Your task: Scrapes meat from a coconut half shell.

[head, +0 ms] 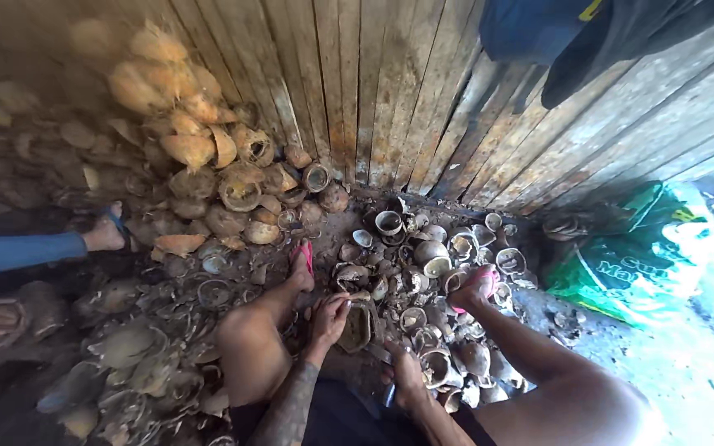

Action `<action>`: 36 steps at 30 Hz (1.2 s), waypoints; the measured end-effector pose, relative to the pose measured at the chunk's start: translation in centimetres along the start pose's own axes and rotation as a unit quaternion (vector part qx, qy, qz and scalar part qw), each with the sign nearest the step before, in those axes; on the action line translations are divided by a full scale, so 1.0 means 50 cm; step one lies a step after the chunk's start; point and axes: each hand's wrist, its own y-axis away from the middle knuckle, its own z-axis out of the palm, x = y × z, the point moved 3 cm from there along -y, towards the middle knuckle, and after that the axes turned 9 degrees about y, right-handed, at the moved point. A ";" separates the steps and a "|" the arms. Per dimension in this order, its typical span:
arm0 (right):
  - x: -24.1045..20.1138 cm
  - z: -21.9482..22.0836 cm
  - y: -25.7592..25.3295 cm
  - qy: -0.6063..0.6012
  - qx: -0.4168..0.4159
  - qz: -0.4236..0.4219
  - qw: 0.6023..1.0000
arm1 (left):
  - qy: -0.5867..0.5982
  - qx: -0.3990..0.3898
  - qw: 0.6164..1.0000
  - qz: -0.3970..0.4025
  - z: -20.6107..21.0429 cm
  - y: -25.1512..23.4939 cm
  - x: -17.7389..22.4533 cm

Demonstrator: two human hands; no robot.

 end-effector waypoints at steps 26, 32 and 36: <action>0.056 -0.033 0.056 -0.294 -0.080 0.010 0.952 | 0.522 0.198 0.803 -0.210 0.081 0.058 0.146; 0.058 -0.048 0.037 -0.254 -0.018 0.011 0.967 | 0.498 0.206 0.814 -0.215 0.102 0.061 0.121; 0.055 -0.063 0.024 -0.127 0.085 -0.096 0.984 | 0.494 0.191 0.812 -0.247 0.106 0.064 0.125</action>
